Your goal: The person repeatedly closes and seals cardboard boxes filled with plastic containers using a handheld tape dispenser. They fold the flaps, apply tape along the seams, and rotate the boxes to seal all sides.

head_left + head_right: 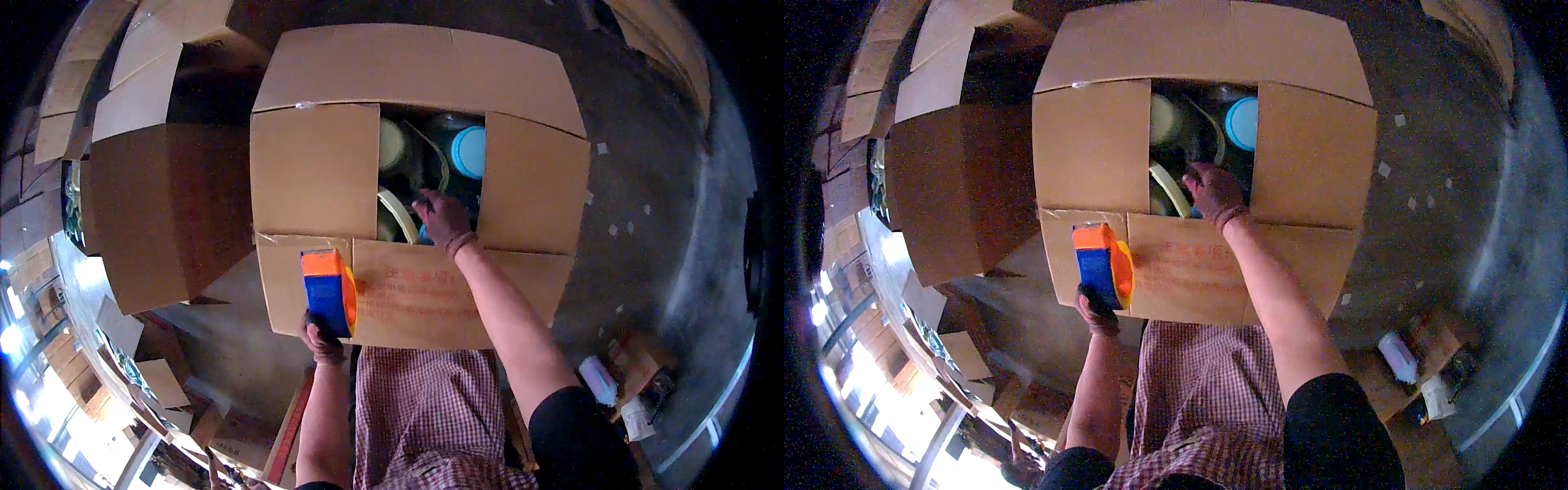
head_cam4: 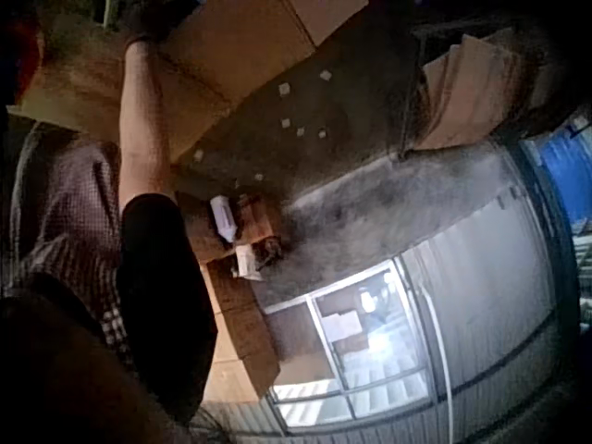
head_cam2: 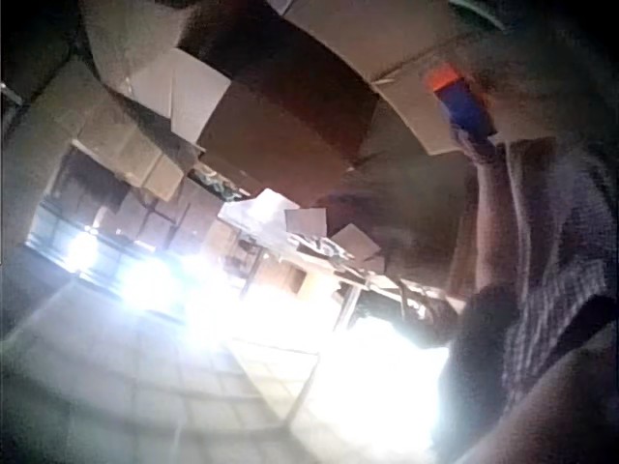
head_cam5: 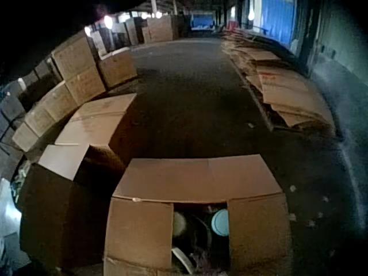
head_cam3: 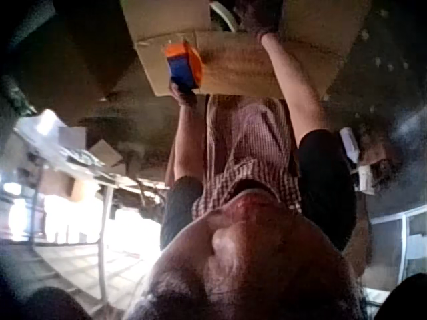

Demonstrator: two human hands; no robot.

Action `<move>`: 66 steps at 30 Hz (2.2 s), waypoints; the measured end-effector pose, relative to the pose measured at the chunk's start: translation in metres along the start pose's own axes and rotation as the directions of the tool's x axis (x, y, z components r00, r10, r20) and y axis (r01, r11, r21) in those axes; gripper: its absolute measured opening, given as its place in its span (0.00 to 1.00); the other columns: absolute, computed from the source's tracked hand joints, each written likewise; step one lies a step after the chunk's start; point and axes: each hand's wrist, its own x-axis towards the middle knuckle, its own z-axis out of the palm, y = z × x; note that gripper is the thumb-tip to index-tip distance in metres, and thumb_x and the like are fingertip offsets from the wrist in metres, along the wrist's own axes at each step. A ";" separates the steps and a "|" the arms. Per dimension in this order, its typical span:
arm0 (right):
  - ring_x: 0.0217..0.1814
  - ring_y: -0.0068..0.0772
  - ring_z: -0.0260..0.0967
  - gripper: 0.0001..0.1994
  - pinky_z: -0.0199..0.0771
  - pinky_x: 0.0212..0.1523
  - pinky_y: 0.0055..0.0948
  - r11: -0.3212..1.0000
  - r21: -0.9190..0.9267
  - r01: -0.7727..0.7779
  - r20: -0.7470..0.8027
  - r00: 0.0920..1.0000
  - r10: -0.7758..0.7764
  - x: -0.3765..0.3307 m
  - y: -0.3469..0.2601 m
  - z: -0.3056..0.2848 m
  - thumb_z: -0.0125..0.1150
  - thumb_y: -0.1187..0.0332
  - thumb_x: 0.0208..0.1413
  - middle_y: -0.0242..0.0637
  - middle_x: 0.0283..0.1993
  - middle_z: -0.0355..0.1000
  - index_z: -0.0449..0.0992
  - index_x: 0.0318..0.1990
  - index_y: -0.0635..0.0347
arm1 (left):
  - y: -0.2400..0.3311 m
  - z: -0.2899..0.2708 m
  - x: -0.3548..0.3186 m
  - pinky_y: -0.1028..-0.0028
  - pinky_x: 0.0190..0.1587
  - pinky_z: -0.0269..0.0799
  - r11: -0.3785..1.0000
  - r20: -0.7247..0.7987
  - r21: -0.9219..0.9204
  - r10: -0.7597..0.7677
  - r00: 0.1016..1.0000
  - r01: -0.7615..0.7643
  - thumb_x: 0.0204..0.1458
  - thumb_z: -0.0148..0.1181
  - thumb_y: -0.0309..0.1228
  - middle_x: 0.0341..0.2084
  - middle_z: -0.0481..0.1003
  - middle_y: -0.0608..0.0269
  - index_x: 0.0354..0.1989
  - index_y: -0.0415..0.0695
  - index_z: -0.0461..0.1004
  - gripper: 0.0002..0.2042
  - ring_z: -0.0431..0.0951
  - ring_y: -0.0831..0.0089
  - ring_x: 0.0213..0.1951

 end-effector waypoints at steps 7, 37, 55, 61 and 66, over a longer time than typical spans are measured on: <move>0.34 0.42 0.71 0.09 0.70 0.33 0.38 0.903 -0.188 0.387 0.189 0.916 -0.353 -0.012 -0.054 -0.018 0.57 0.64 0.43 0.39 0.30 0.72 0.73 0.33 0.55 | 0.023 0.027 -0.002 0.70 0.40 0.66 0.998 -0.037 -0.057 0.019 0.999 -0.021 0.43 0.48 0.60 0.29 0.68 0.66 0.33 0.42 0.67 0.28 0.69 0.71 0.34; 0.43 0.30 0.66 0.18 0.61 0.46 0.27 0.184 0.961 0.208 -0.259 0.910 0.324 0.121 0.188 -0.250 0.54 0.58 0.50 0.33 0.42 0.71 0.70 0.45 0.59 | -0.003 0.012 0.003 0.62 0.54 0.60 0.992 -0.160 -0.112 0.045 0.986 -0.063 0.51 0.41 0.57 0.48 0.65 0.57 0.52 0.39 0.61 0.32 0.66 0.62 0.50; 0.64 0.57 0.45 0.22 0.43 0.63 0.52 0.822 -0.569 -0.023 -0.313 0.931 -0.191 -0.086 0.145 -0.160 0.52 0.67 0.49 0.47 0.62 0.52 0.61 0.54 0.55 | 0.099 0.111 0.001 0.65 0.47 0.65 0.996 0.173 -0.013 -0.080 0.982 0.083 0.41 0.56 0.52 0.39 0.69 0.56 0.45 0.37 0.65 0.31 0.70 0.66 0.41; 0.64 0.55 0.46 0.21 0.46 0.61 0.52 0.798 -0.601 -0.050 -0.354 0.912 -0.209 -0.087 0.145 -0.155 0.50 0.66 0.50 0.46 0.61 0.52 0.62 0.54 0.56 | 0.048 0.184 0.047 0.71 0.39 0.67 0.856 0.739 0.317 0.048 0.672 -0.409 0.36 0.55 0.59 0.29 0.74 0.54 0.35 0.32 0.72 0.35 0.73 0.67 0.35; 0.53 0.46 0.62 0.17 0.61 0.51 0.43 0.971 0.034 -0.236 -0.453 0.862 0.226 -0.095 0.130 -0.139 0.52 0.65 0.51 0.44 0.51 0.65 0.68 0.49 0.54 | 0.040 0.185 0.059 0.71 0.36 0.67 0.858 0.824 0.293 -0.003 0.567 -0.422 0.36 0.48 0.67 0.28 0.73 0.53 0.32 0.32 0.71 0.40 0.73 0.67 0.33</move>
